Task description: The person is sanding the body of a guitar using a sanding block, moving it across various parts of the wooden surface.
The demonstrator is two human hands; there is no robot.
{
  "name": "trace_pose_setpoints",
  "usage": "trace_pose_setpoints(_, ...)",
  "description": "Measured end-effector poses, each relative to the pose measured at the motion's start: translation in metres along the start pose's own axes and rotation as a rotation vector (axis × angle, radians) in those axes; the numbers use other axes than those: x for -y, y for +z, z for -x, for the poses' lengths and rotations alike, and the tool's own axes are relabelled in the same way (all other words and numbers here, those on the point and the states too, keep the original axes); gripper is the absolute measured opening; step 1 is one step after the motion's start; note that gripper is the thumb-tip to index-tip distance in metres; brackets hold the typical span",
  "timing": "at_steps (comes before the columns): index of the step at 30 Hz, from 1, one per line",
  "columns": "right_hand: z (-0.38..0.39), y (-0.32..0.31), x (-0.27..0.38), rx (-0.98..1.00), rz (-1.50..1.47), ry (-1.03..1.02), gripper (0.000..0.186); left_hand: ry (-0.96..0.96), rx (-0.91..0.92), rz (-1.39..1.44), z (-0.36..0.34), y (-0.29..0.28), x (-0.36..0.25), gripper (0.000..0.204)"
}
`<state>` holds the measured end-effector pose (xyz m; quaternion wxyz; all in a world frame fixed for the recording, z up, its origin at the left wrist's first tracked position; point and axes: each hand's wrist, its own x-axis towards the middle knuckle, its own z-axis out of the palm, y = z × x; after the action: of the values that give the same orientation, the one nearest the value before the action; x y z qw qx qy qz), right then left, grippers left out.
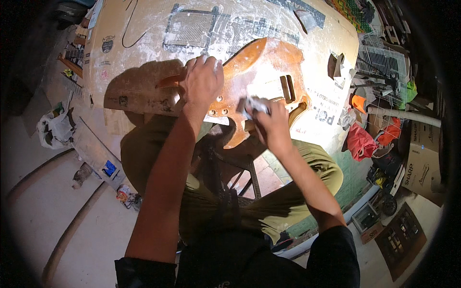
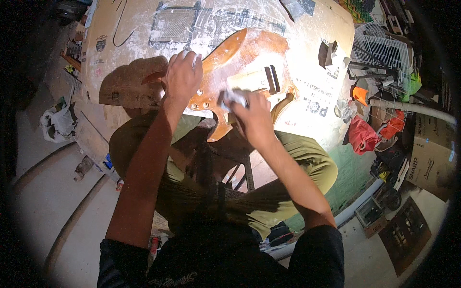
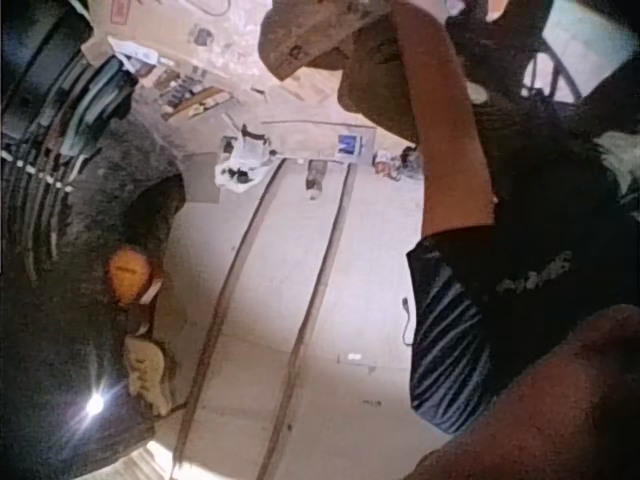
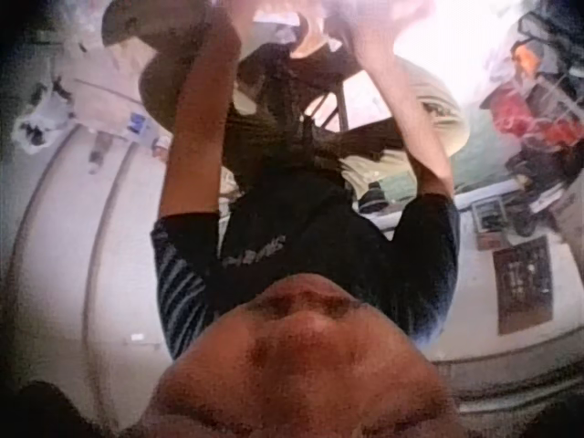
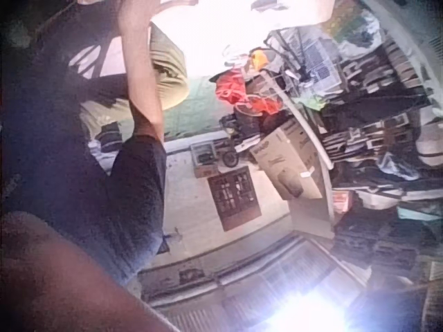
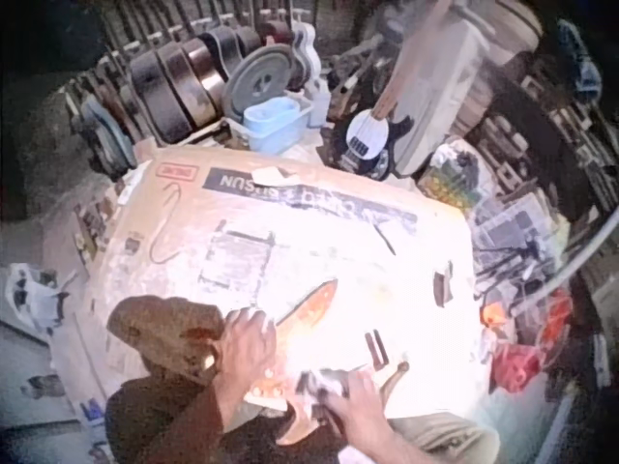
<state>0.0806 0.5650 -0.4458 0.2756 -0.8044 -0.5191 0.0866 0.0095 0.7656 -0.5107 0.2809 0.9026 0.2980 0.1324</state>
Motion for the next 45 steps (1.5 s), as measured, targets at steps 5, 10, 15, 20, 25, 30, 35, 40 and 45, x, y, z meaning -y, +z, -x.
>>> trace_pose_setpoints(5, -0.019, 0.000, 0.004, 0.019, 0.059, 0.155, 0.040, 0.058, -0.058, -0.011, -0.001, 0.003, 0.001, 0.023)
trace_pose_setpoints(10, -0.003, 0.008, 0.002, 0.146, 0.114, 0.184, 0.030, 0.053, -0.041, -0.007, -0.001, 0.004, 0.004, 0.023)
trace_pose_setpoints(15, -0.009, 0.009, 0.005, -0.006, 0.055, 0.125, 0.035, 0.078, -0.047, -0.004, -0.002, 0.003, 0.004, 0.021)
trace_pose_setpoints(20, -0.008, 0.012, 0.012, 0.105, 0.114, 0.249, 0.035, 0.072, -0.043, 0.022, -0.001, 0.003, 0.002, 0.021)
trace_pose_setpoints(25, -0.007, 0.010, 0.016, 0.035, 0.061, 0.203, 0.035, 0.098, -0.069, 0.018, -0.001, 0.004, 0.004, 0.021)
trace_pose_setpoints(30, -0.005, 0.022, 0.014, -0.072, 0.058, 0.227, 0.033, 0.073, -0.052, 0.009, -0.001, 0.006, 0.006, 0.023)
trace_pose_setpoints(35, 0.000, 0.021, 0.019, -0.011, 0.042, 0.183, 0.031, 0.064, -0.041, -0.034, -0.001, 0.006, 0.004, 0.022)
trace_pose_setpoints(40, -0.010, 0.026, 0.022, -0.083, 0.068, 0.257, 0.031, 0.064, -0.034, -0.015, -0.001, 0.004, 0.004, 0.022)
trace_pose_setpoints(45, 0.007, 0.024, 0.029, -0.006, 0.058, 0.194, 0.033, 0.031, -0.011, -0.035, 0.000, 0.003, 0.003, 0.023)
